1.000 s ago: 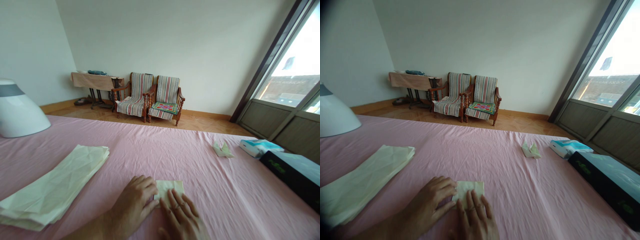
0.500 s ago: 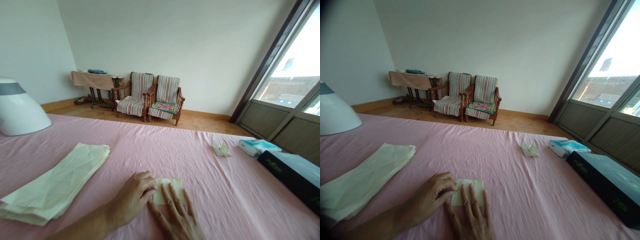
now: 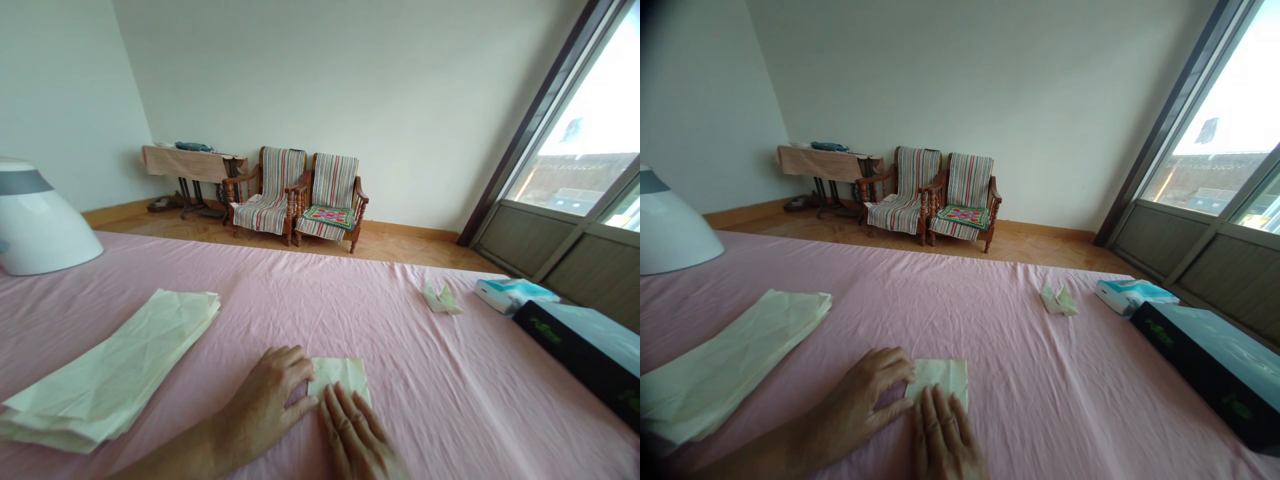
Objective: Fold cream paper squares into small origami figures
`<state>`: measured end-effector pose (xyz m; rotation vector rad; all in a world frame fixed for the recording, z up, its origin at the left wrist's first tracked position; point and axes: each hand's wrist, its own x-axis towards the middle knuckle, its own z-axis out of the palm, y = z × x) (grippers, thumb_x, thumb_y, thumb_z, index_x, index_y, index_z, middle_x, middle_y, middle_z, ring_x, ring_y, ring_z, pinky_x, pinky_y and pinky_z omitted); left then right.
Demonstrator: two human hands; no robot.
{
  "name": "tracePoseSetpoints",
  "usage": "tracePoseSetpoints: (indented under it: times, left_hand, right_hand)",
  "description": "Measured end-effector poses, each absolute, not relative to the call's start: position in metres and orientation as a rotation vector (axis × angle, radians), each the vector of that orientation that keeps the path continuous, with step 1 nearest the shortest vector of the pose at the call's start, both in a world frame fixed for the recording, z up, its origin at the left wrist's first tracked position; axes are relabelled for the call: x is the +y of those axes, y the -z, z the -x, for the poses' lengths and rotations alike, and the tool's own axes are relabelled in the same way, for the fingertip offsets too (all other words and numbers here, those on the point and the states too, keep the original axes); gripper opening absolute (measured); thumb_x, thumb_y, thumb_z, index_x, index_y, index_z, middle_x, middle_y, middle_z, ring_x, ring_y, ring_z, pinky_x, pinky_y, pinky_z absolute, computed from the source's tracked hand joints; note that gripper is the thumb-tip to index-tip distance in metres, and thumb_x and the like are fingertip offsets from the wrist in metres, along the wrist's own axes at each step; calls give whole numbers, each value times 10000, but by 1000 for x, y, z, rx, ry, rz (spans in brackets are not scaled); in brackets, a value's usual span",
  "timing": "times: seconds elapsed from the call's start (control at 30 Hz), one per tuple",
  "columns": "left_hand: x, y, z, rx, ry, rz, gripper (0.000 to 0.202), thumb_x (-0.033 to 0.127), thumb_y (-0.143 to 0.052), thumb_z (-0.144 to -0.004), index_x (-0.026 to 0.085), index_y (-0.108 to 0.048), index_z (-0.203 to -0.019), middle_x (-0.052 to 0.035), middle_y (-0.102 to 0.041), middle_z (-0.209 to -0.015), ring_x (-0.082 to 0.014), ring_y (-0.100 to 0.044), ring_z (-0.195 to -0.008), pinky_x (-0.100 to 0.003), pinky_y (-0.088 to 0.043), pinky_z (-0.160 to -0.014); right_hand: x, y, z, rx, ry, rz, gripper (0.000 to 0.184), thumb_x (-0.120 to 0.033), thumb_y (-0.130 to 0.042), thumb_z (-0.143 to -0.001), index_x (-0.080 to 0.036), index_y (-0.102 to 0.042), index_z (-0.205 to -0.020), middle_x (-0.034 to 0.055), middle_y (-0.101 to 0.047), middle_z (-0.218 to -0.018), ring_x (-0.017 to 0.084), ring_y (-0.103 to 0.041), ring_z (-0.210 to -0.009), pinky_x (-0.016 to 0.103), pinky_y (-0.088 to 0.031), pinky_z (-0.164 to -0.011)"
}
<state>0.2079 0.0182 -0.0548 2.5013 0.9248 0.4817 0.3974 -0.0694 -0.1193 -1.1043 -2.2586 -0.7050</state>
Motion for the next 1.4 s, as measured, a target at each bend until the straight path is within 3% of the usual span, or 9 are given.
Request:
tracePoseSetpoints:
  times: [0.37, 0.53, 0.67, 0.73, 0.87, 1.03, 1.17, 1.3, 1.4]
  left_hand:
    - [21, 56, -208, 946, -458, -2481, 166, 165, -695, -785, 216, -619, -923, 2, -600, -968, -206, -551, -945, -320, -396, -851]
    - [21, 55, -208, 937, -457, -2487, 148, 173, -686, -792, 217, -617, -915, -3, -606, -973, -208, -555, -947, -319, -401, -854]
    - [20, 54, -208, 916, -490, -2490, 140, 186, -677, -807, 221, -618, -930, -11, -603, -1011, -211, -549, -982, -320, -402, -877]
    - [19, 53, -207, 905, -499, -2485, 154, 159, -676, -803, 222, -621, -932, -10, -601, -1016, -206, -548, -988, -314, -402, -881]
    - [17, 53, -207, 887, -521, -2487, 156, 116, -649, -814, 224, -623, -924, -6, -601, -998, -196, -549, -976, -309, -402, -881]
    - [18, 55, -207, 887, -518, -2518, 130, 123, -641, -819, 214, -629, -912, -14, -608, -976, -194, -553, -931, -309, -412, -854]
    - [17, 55, -207, 904, -503, -2532, 171, 140, -689, -801, 219, -635, -942, -8, -613, -990, -200, -550, -946, -314, -401, -858]
    - [16, 53, -208, 930, -466, -2549, 176, 153, -717, -786, 218, -637, -929, -6, -612, -975, -211, -548, -931, -324, -399, -836]
    - [16, 53, -208, 946, -458, -2555, 180, 157, -727, -780, 213, -637, -925, -8, -615, -968, -216, -549, -924, -328, -399, -829]
  right_hand:
    - [-80, 124, -407, -2155, 1091, 1456, 576, -566, -433, -902, -79, -732, -969, 174, -722, -966, 299, -706, -847, 379, -554, -716]
    - [-78, 103, -398, -1868, 877, 1668, 555, -319, -268, -987, -86, -738, -804, 169, -729, -844, 275, -698, -812, 452, -457, -904]
    - [-72, 87, -397, -1940, 814, 1502, 395, -341, -390, -969, -87, -662, -1103, 131, -671, -1152, 262, -624, -1059, 420, -385, -1004]
    - [-67, 88, -395, -2057, 735, 1398, 491, -429, -445, -935, -67, -572, -1242, 129, -589, -1286, 259, -551, -1178, 384, -398, -1010]
    - [-58, 104, -386, -2222, 499, 1359, 753, -581, -427, -895, -50, -354, -1424, 139, -379, -1458, 285, -332, -1356, 446, -332, -1084]
    - [-54, 115, -383, -2286, 358, 1322, 780, -573, -439, -907, -91, -226, -1483, 108, -342, -1477, 256, -312, -1365, 407, -324, -1101]
    - [-55, 116, -388, -2308, 405, 1363, 806, -615, -443, -890, -85, -269, -1472, 156, -342, -1464, 299, -313, -1357, 427, -366, -1069]
    - [-56, 124, -394, -2240, 492, 1468, 904, -641, -453, -873, -36, -177, -1485, 218, -326, -1456, 332, -308, -1353, 446, -412, -1027]
    - [-56, 132, -398, -2136, 512, 1551, 929, -647, -466, -864, -72, -110, -1501, 208, -351, -1451, 337, -363, -1328, 462, -428, -1004]
